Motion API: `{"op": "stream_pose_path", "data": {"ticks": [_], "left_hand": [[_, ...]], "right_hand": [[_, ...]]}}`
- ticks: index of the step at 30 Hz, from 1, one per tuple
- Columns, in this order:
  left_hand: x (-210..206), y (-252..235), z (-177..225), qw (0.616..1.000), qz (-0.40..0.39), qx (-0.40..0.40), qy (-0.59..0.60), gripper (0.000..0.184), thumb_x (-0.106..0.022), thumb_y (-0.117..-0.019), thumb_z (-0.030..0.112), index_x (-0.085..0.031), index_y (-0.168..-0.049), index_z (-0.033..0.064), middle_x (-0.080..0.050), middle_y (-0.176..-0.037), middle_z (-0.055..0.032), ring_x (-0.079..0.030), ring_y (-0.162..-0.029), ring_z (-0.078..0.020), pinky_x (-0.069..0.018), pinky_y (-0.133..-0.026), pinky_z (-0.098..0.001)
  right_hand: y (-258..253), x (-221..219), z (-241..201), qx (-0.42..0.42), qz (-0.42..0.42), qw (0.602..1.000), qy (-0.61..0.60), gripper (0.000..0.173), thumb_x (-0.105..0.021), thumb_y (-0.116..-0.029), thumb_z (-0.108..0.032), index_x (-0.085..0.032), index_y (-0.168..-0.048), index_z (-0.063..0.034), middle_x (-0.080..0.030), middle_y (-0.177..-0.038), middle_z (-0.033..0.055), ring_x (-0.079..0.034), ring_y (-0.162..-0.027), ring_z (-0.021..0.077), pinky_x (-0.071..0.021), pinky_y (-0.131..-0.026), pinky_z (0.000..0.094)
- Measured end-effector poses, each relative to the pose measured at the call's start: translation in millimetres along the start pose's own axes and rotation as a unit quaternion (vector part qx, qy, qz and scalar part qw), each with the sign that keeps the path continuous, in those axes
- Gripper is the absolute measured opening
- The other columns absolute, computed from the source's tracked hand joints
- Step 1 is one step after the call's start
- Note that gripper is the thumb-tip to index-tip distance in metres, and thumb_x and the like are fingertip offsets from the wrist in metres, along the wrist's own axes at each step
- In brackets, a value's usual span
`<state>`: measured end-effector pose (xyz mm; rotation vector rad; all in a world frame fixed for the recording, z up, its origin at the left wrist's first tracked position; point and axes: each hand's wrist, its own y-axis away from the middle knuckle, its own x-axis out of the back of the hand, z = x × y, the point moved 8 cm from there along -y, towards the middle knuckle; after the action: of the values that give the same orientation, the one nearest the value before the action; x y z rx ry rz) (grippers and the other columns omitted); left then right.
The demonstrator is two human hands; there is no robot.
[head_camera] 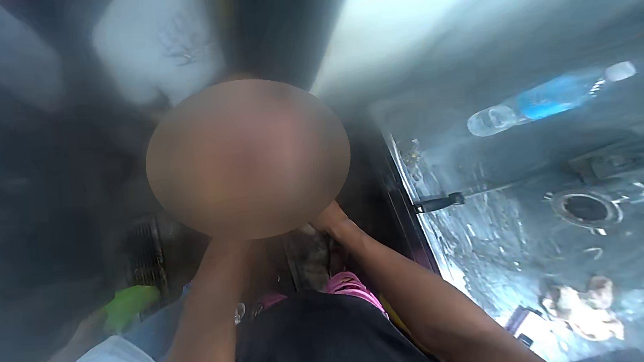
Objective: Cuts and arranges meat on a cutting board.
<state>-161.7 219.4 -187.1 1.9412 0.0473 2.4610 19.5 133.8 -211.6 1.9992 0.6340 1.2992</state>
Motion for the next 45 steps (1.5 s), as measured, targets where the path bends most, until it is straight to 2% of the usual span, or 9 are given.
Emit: {"op": "stream_pose_path", "data": {"ticks": [3,9,20,23,26,32,40,44,45], "left_hand": [[-32.6,-5.0,-2.2,0.998,-0.021,-0.028,-0.053,0.076,-0.016,-0.1042,0.066,-0.003,-0.168,0.0259,0.008,-0.174,-0.0053,0.009,-0.16,-0.0344,0.0001,-0.123,-0.0685],[-36.6,-7.9,-5.6,0.997,-0.038,-0.04,-0.062,0.076,-0.013,-0.1045,0.066,-0.006,-0.168,0.024,0.007,-0.174,-0.0072,0.01,-0.159,-0.0346,0.0024,-0.122,-0.0698],[-39.1,-9.9,-6.6,0.997,-0.022,-0.058,-0.055,0.076,-0.014,-0.103,0.068,-0.004,-0.168,0.0294,0.009,-0.174,-0.005,0.013,-0.159,-0.0342,0.0027,-0.121,-0.0721],[-8.0,1.2,1.8,0.996,-0.053,-0.057,0.045,0.074,-0.016,-0.1067,0.062,-0.007,-0.168,0.0219,0.008,-0.174,-0.0057,0.01,-0.16,-0.0311,0.0059,-0.122,-0.0684],[58.2,6.2,9.7,0.983,-0.111,-0.002,0.15,0.071,-0.024,-0.1093,0.048,-0.006,-0.166,0.0092,0.009,-0.173,-0.0156,0.008,-0.16,-0.0358,0.0041,-0.124,-0.0662],[-38.1,0.8,-22.4,0.993,-0.035,-0.096,-0.052,0.071,-0.02,-0.1049,0.061,-0.009,-0.167,0.0296,0.009,-0.174,-0.0038,0.013,-0.159,-0.0325,0.002,-0.122,-0.0696],[-33.0,2.9,-14.9,0.991,-0.059,-0.107,-0.051,0.07,-0.021,-0.1051,0.059,-0.005,-0.167,0.0305,0.012,-0.174,-0.0018,0.016,-0.159,-0.0323,0.0049,-0.122,-0.0686],[-31.5,3.5,-15.0,0.991,-0.059,-0.104,-0.055,0.069,-0.021,-0.1055,0.055,-0.009,-0.168,0.0278,0.008,-0.174,-0.0047,0.014,-0.159,-0.0339,0.0035,-0.122,-0.0701],[-32.2,4.4,-15.5,0.991,-0.057,-0.103,-0.058,0.069,-0.02,-0.1054,0.056,-0.009,-0.168,0.0286,0.008,-0.174,-0.0047,0.013,-0.159,-0.034,0.0031,-0.122,-0.0702]], "right_hand": [[8.2,-11.2,17.1,-0.016,-0.012,1.0,-0.015,0.074,-0.035,-0.1031,-0.069,-0.066,-0.118,-0.003,-0.07,-0.11,0.0213,-0.07,-0.107,0.0366,-0.0561,-0.089,0.0579],[29.0,-32.8,37.1,-0.03,-0.06,0.998,-0.014,0.075,-0.035,-0.1028,-0.069,-0.065,-0.11,-0.0015,-0.069,-0.103,0.0206,-0.07,-0.101,0.0357,-0.0563,-0.086,0.0553],[-2.3,-25.1,-30.8,0.018,-0.077,0.997,-0.004,0.067,-0.034,-0.1083,-0.058,-0.066,-0.113,0.0007,-0.069,-0.11,0.0221,-0.069,-0.106,0.0347,-0.0544,-0.092,0.0536],[-2.6,-26.2,-26.5,0.042,-0.069,0.997,-0.014,0.066,-0.035,-0.1085,-0.057,-0.067,-0.109,0.0008,-0.069,-0.101,0.0203,-0.071,-0.088,0.0312,-0.0573,-0.083,0.0503],[-1.9,-18.6,-26.7,0.052,-0.059,0.997,-0.021,0.065,-0.036,-0.109,-0.056,-0.066,-0.11,0.0011,-0.069,-0.101,0.0203,-0.071,-0.085,0.0308,-0.0575,-0.082,0.0503],[0.5,-27.4,-10.9,0.032,-0.061,0.998,0.01,0.07,-0.035,-0.106,-0.063,-0.064,-0.123,-0.0011,-0.07,-0.112,0.022,-0.069,-0.109,0.0363,-0.0545,-0.094,0.0564],[20.7,-35.3,9.2,-0.022,-0.091,0.995,0.033,0.075,-0.036,-0.1029,-0.069,-0.065,-0.109,-0.0001,-0.069,-0.102,0.0205,-0.07,-0.1,0.0349,-0.0563,-0.086,0.0542],[5.6,-28.5,-24.7,0.01,-0.091,0.996,0.017,0.07,-0.038,-0.1049,-0.064,-0.062,-0.128,-0.0019,-0.07,-0.106,0.0201,-0.07,-0.102,0.0342,-0.0553,-0.09,0.0543],[1.5,-28.2,-32.1,0.017,-0.09,0.996,0.021,0.07,-0.038,-0.1048,-0.065,-0.063,-0.12,-0.0014,-0.069,-0.102,0.0195,-0.07,-0.099,0.0337,-0.0555,-0.087,0.054]]}}
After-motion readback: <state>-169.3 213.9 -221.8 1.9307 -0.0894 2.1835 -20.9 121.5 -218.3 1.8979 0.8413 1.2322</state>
